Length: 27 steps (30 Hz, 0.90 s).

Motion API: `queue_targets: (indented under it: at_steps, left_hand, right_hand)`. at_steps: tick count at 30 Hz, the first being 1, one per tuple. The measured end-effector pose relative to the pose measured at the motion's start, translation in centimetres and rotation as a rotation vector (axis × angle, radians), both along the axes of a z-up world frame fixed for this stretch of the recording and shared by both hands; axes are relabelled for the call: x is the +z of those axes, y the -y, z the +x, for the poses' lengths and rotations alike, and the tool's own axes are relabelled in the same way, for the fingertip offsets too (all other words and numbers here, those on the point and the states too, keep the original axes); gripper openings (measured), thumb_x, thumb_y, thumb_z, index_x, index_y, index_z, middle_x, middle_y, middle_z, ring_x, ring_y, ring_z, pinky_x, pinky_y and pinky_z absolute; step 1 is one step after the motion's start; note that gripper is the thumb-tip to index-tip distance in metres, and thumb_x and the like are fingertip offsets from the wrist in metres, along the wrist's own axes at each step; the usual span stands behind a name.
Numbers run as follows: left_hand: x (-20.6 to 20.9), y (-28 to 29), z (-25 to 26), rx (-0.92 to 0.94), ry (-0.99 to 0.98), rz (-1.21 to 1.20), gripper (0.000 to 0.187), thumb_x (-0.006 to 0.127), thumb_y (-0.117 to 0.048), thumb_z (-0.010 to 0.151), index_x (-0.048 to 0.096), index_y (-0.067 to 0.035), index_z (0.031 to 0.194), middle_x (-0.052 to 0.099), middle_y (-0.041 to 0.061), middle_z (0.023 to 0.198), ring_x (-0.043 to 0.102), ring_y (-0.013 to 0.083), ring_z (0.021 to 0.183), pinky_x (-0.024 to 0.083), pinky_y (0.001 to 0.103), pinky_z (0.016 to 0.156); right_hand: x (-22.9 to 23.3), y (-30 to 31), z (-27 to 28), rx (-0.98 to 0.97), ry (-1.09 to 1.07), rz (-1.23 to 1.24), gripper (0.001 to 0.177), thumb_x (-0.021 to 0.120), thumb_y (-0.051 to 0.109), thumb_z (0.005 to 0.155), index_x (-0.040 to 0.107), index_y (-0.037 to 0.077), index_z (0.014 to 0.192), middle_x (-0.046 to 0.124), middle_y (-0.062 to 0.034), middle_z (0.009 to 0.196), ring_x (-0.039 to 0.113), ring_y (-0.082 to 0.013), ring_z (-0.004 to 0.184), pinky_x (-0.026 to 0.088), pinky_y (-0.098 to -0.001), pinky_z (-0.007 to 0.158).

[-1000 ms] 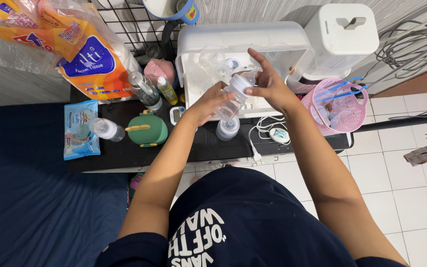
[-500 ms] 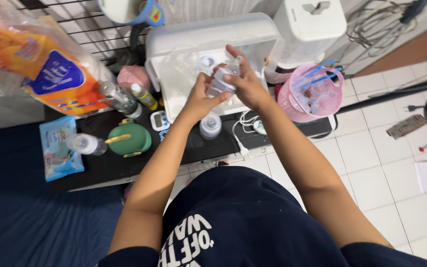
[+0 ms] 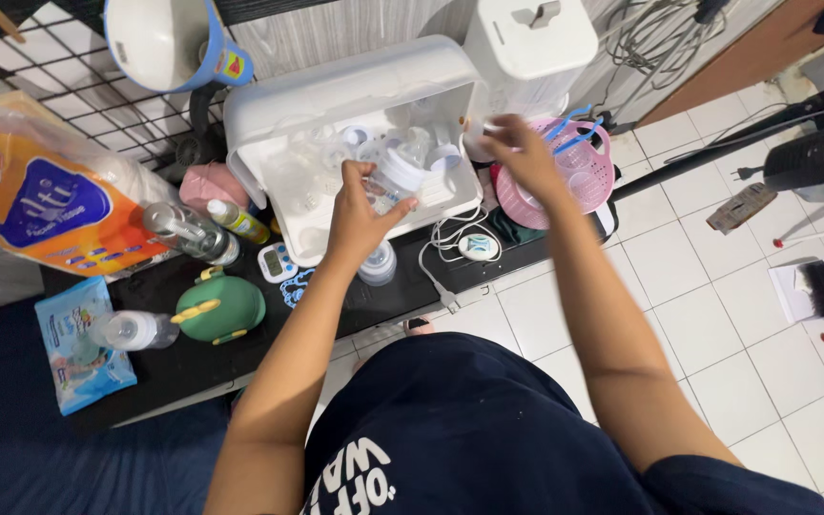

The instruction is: The person wipes the tabletop and items with tissues, untangles a power cord, and assembles baby bottles by attaching nipples, rings, and caps to the bottles by hand.

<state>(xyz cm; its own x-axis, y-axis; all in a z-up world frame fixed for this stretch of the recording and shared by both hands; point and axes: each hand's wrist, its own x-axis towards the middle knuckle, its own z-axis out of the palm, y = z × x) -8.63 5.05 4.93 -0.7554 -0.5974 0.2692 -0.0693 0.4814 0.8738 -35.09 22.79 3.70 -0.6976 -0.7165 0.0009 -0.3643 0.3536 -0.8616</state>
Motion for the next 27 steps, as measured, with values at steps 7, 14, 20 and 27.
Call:
queue_targets:
  at_steps: [7, 14, 20, 27]
  left_hand:
    - [-4.6, 5.0, -1.1, -0.008, -0.067, 0.035, 0.075, 0.092, -0.041, 0.082, 0.042, -0.004, 0.125, 0.065, 0.019, 0.12, 0.066, 0.0289, 0.108, 0.055, 0.041, 0.092]
    - [-4.7, 8.1, -0.7, -0.075, -0.028, 0.142, 0.081, 0.091, -0.042, 0.081, 0.041, -0.005, 0.132, 0.062, 0.023, 0.132, 0.062, 0.0323, 0.126, 0.052, 0.042, 0.102]
    - [-2.3, 11.9, 2.5, -0.132, 0.122, 0.147, 0.083, 0.09, -0.044, 0.077, 0.043, -0.008, 0.136, 0.063, 0.019, 0.133, 0.06, 0.0338, 0.13, 0.05, 0.043, 0.105]
    - [-1.9, 13.6, 3.7, -0.156, 0.171, 0.113, 0.089, 0.091, -0.045, 0.076, 0.046, -0.006, 0.142, 0.06, 0.018, 0.139, 0.057, 0.0337, 0.132, 0.049, 0.043, 0.106]
  right_hand:
    - [-2.4, -7.7, -7.1, -0.099, -0.405, 1.109, 0.084, 0.095, 0.027, 0.055, 0.061, 0.009, 0.13, 0.066, -0.0144, 0.13, 0.063, -0.0352, 0.12, 0.04, -0.0636, 0.104]
    - [-10.1, -10.3, -12.0, 0.007, -0.626, 0.985, 0.039, 0.068, 0.014, 0.079, 0.076, 0.015, 0.117, 0.075, -0.0221, 0.116, 0.071, -0.0394, 0.112, 0.052, -0.0505, 0.104]
    - [-2.7, -6.2, -11.1, 0.162, -0.546, 0.723, 0.047, 0.059, 0.005, 0.082, 0.078, 0.017, 0.123, 0.075, -0.0214, 0.107, 0.071, -0.04, 0.1, 0.057, -0.0502, 0.091]
    - [4.5, 3.9, 1.5, 0.37, -0.645, 0.182, 0.071, 0.086, 0.009, 0.071, 0.053, 0.001, 0.133, 0.048, -0.029, 0.125, 0.058, -0.0422, 0.102, 0.052, -0.0468, 0.09]
